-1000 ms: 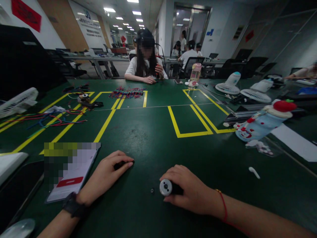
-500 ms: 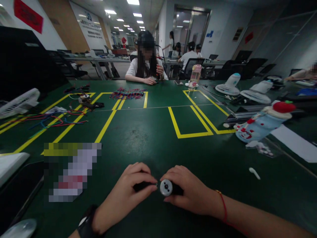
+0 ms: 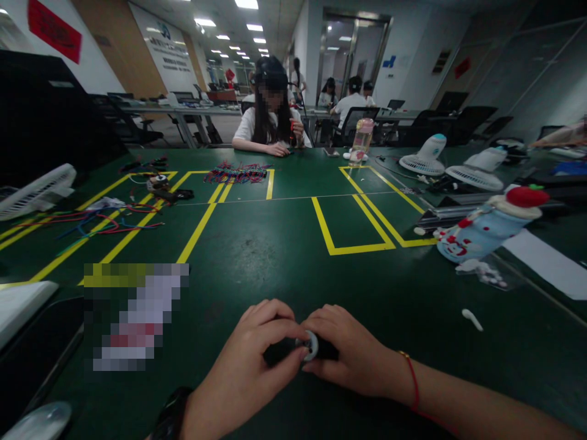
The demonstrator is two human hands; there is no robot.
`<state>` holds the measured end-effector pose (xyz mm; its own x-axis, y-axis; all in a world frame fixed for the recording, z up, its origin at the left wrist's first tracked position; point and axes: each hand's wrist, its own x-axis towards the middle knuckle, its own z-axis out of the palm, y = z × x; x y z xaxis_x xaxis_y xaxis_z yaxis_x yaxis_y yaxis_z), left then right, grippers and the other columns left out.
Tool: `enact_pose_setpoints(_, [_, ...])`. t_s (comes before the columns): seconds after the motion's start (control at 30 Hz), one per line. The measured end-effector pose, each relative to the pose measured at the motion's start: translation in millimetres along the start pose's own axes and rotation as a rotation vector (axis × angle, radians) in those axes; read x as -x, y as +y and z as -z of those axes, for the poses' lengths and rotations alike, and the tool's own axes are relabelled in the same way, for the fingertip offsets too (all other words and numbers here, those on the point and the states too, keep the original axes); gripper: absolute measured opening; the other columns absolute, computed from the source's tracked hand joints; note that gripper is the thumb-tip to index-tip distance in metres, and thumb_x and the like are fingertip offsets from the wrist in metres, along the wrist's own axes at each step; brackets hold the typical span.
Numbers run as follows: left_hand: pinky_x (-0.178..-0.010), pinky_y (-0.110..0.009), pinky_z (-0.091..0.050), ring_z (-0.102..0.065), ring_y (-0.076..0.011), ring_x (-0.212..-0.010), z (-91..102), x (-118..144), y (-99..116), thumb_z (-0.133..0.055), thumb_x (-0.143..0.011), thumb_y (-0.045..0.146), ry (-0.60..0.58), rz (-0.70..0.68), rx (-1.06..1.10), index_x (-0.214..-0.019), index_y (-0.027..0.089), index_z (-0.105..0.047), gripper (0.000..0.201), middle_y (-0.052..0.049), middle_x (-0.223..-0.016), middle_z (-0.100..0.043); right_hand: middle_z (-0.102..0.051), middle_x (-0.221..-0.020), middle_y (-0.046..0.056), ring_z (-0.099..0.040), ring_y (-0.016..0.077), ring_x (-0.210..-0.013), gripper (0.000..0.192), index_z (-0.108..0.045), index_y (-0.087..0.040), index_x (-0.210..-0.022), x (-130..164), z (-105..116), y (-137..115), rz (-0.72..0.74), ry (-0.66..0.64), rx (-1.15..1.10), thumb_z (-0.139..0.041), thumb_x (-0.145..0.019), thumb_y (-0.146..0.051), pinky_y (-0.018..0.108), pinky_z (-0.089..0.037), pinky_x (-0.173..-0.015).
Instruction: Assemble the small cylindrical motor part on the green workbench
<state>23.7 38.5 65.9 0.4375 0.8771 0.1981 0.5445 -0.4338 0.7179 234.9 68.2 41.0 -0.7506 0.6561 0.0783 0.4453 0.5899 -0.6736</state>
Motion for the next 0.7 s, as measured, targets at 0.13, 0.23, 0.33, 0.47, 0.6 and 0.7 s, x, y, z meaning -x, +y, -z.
enact_pose_setpoints(0.13, [-0.075, -0.031, -0.050, -0.059, -0.0207, -0.089, 8.5, 2.4, -16.3, -0.061, -0.088, 0.026, 0.020, 0.095, 0.042, -0.102, 0.026, -0.067, 0.015, -0.004, -0.100, -0.060, -0.062, -0.105, 0.001, -0.052, 0.0190, -0.093, 0.033, -0.057, -0.023, -0.109, 1.1, 1.3, 0.1, -0.002, -0.005, -0.009, -0.069, -0.081, -0.037, 0.034, -0.036, -0.082])
enact_pose_setpoints(0.23, [-0.075, -0.030, -0.050, -0.061, -0.0199, -0.085, 20.0, 2.8, -48.3, -0.057, -0.091, 0.033, 0.091, 0.190, -0.040, -0.098, 0.024, -0.068, 0.016, -0.003, -0.099, -0.063, -0.062, -0.110, 0.001, -0.052, 0.0188, -0.096, 0.037, -0.057, -0.024, -0.113, 2.4, 3.7, -0.9, -0.007, -0.008, -0.032, -0.070, -0.081, -0.036, 0.034, -0.036, -0.084])
enact_pose_setpoints(0.33, [-0.079, -0.033, -0.050, -0.061, -0.0215, -0.087, 34.2, 2.6, -79.5, -0.053, -0.093, 0.037, 0.166, 0.247, -0.078, -0.093, 0.022, -0.068, 0.021, -0.004, -0.097, -0.064, -0.062, -0.111, 0.000, -0.053, 0.0184, -0.097, 0.039, -0.057, -0.025, -0.115, 3.4, 5.7, -1.6, -0.018, -0.011, -0.049, -0.071, -0.080, -0.035, 0.033, -0.037, -0.085])
enact_pose_setpoints(0.47, [-0.079, -0.034, -0.049, -0.061, -0.0229, -0.089, 46.6, 4.0, -97.1, -0.051, -0.094, 0.040, 0.225, 0.303, -0.110, -0.094, 0.022, -0.068, 0.024, -0.003, -0.098, -0.065, -0.063, -0.111, 0.000, -0.053, 0.0181, -0.097, 0.039, -0.057, -0.025, -0.115, 3.2, 5.5, -0.5, -0.014, -0.007, -0.060, -0.072, -0.079, -0.034, 0.033, -0.037, -0.085])
enact_pose_setpoints(0.6, [-0.078, -0.033, -0.049, -0.061, -0.0223, -0.089, 45.9, 5.3, -96.7, -0.052, -0.093, 0.041, 0.210, 0.297, -0.112, -0.094, 0.023, -0.068, 0.024, -0.003, -0.099, -0.064, -0.063, -0.110, 0.000, -0.053, 0.0179, -0.097, 0.039, -0.057, -0.026, -0.115, 2.7, 4.8, -0.4, -0.014, -0.008, -0.061, -0.071, -0.080, -0.034, 0.033, -0.037, -0.086])
enact_pose_setpoints(0.7, [-0.070, -0.031, -0.049, -0.061, -0.0211, -0.083, 40.8, 4.9, -91.4, -0.056, -0.091, 0.039, 0.165, 0.274, -0.105, -0.095, 0.023, -0.068, 0.021, -0.003, -0.098, -0.063, -0.063, -0.111, 0.000, -0.053, 0.0180, -0.097, 0.038, -0.057, -0.026, -0.115, 2.7, 5.2, -1.5, -0.015, -0.005, -0.059, -0.071, -0.080, -0.034, 0.033, -0.037, -0.086])
